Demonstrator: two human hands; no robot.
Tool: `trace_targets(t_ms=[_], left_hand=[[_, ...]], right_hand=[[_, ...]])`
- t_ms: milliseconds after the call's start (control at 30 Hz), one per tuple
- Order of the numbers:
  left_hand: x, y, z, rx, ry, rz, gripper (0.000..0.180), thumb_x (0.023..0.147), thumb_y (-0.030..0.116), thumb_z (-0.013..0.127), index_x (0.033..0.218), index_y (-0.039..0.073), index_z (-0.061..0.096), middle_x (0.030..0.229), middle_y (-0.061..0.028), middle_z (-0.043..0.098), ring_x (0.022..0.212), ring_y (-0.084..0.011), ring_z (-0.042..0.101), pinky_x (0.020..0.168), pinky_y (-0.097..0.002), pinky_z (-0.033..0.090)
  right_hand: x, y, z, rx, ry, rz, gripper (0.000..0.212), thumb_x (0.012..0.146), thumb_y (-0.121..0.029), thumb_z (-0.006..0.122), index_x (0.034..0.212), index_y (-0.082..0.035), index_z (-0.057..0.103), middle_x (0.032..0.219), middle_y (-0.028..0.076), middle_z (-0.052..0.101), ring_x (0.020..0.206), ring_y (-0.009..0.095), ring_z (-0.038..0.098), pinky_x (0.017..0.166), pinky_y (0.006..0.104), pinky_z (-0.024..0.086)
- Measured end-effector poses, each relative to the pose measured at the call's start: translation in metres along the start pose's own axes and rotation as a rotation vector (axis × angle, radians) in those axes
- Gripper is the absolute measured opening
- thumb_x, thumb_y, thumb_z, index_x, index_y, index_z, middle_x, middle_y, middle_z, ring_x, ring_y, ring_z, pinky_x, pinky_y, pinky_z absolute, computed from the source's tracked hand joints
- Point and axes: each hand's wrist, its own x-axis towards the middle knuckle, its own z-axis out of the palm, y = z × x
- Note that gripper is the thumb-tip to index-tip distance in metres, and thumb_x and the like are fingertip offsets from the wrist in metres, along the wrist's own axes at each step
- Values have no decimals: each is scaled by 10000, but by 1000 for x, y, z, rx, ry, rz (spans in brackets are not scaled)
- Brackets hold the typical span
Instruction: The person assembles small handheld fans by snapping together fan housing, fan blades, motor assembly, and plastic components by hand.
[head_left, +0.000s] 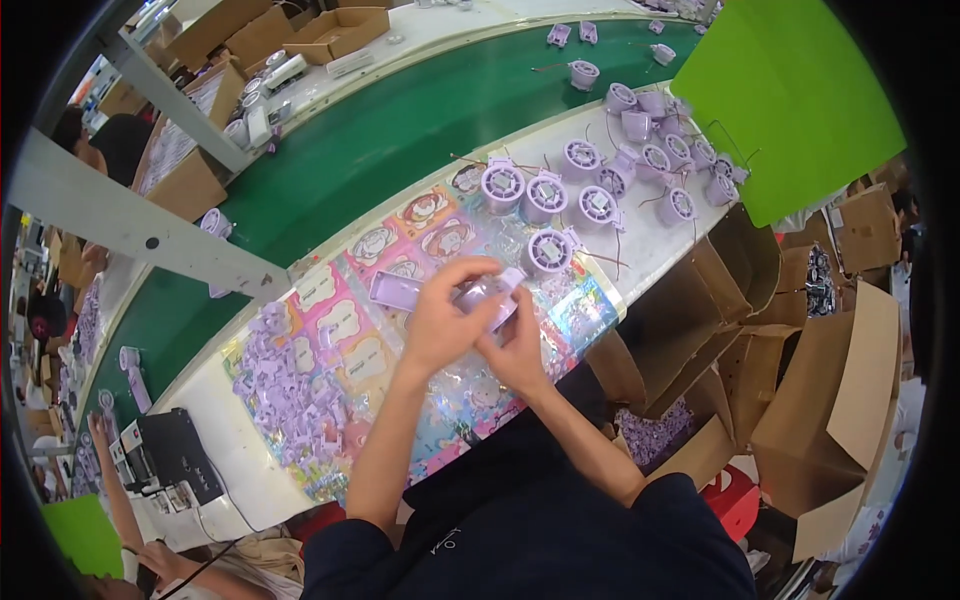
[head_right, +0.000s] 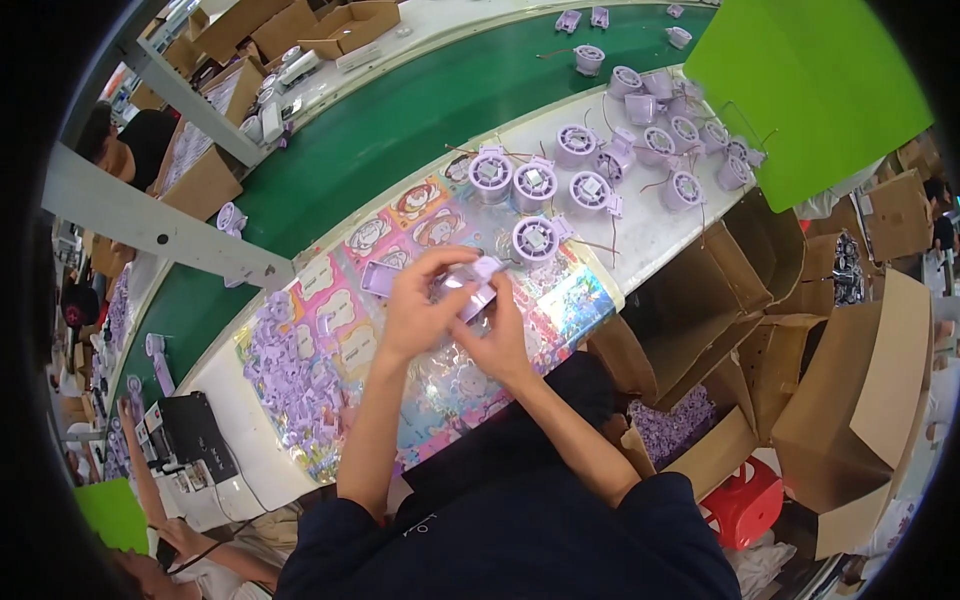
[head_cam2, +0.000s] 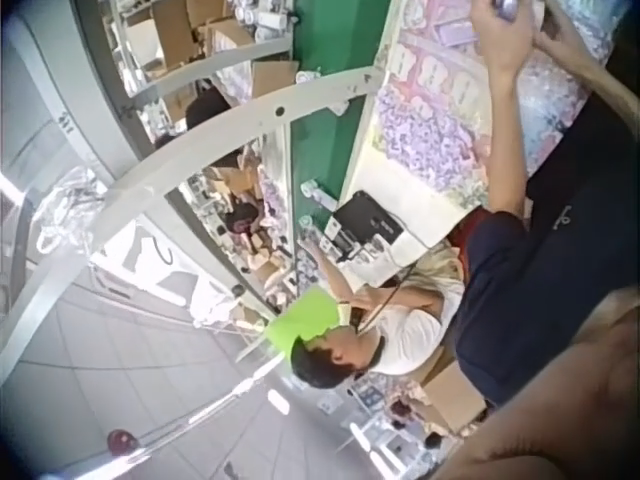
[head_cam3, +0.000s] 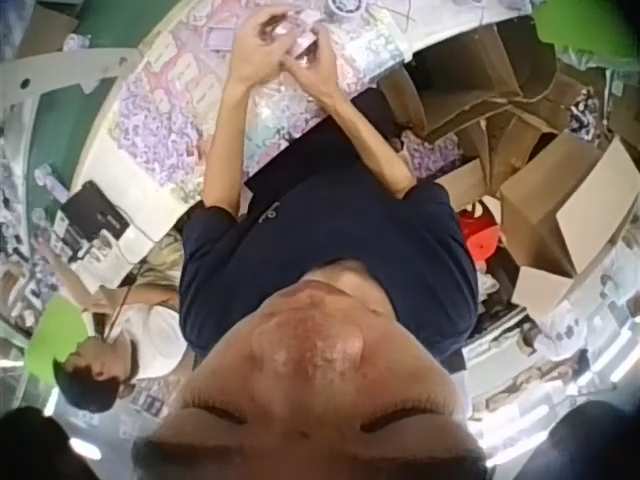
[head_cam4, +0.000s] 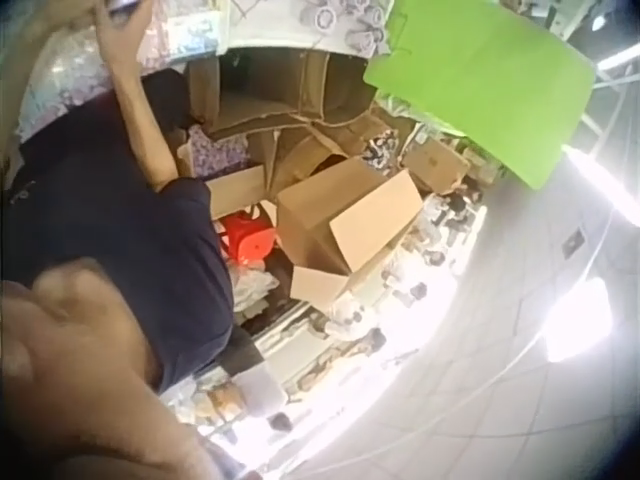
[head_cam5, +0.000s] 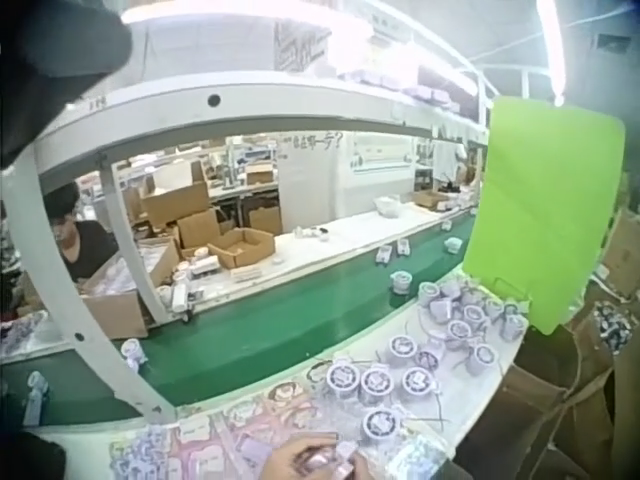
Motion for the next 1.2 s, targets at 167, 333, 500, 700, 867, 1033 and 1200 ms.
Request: trace_targets(t_ms=[167, 333, 500, 700, 867, 1033, 1200], left_hand=[[-1, 24, -51, 609, 21, 180, 545, 668, -17, 643, 1208, 47, 667, 1296, -165, 634, 1259, -353, 549, 1100, -434, 416], [-10, -8, -69, 1261, -169, 180, 631, 628, 32, 733, 1244, 73, 601, 1336, -198, 568, 1352, -385, 443, 1147, -481, 356], [-16, 22, -66, 1136, -282, 54, 551, 620, 86, 783, 1143, 64, 611, 1069, -167, 673, 1190, -364, 594, 1049, -460, 449], [-34, 38, -67, 982, -418, -162, 571, 635, 166, 800, 1173, 45, 648, 1045, -173, 713, 999, -380, 683, 852, -467, 547], [-30, 50, -62, 811, -425, -347, 652, 633, 189, 798, 1249, 38, 650, 1121, -206, 715, 1059, -370, 678, 928, -419, 527], [-35, 48, -58, 735, -363, -229, 599, 686, 250, 819, 1223, 23, 679, 1085, -200, 729, 1014, -371, 693, 904, -423, 534], [-36, 38, -56, 594, -243, -267, 493, 744, 270, 804, 1168, 28, 728, 1036, -207, 740, 955, -360, 711, 859, -410, 540]], right_hand=[[8, 3, -10, 50, 8, 49, 645, 834, -9, 702, 1406, -16, 406, 1233, 111, 551, 1110, 179, 590, 935, 330, 503], [8, 3, -4, -265, 2, -173, 592, 671, 44, 606, 1257, -37, 586, 1107, 152, 537, 1018, 313, 573, 896, 360, 487], [5, -23, -3, -597, -85, -204, 603, 665, 24, 600, 1261, -71, 604, 1064, 162, 528, 965, 344, 567, 846, 411, 489], [12, -69, -12, -965, -188, -296, 621, 652, -50, 690, 1264, -124, 613, 1092, 187, 546, 1008, 396, 572, 859, 474, 490], [17, -80, -12, -1038, -251, -400, 602, 633, -47, 688, 1229, -89, 611, 1074, 173, 565, 985, 381, 588, 831, 464, 508], [18, -87, -10, -1122, -247, -456, 610, 609, -42, 686, 1214, -78, 619, 1036, 155, 575, 948, 361, 596, 796, 444, 519], [16, -92, -3, -1117, -226, -486, 581, 630, -30, 725, 1192, -100, 594, 994, 141, 534, 929, 351, 586, 740, 440, 495]])
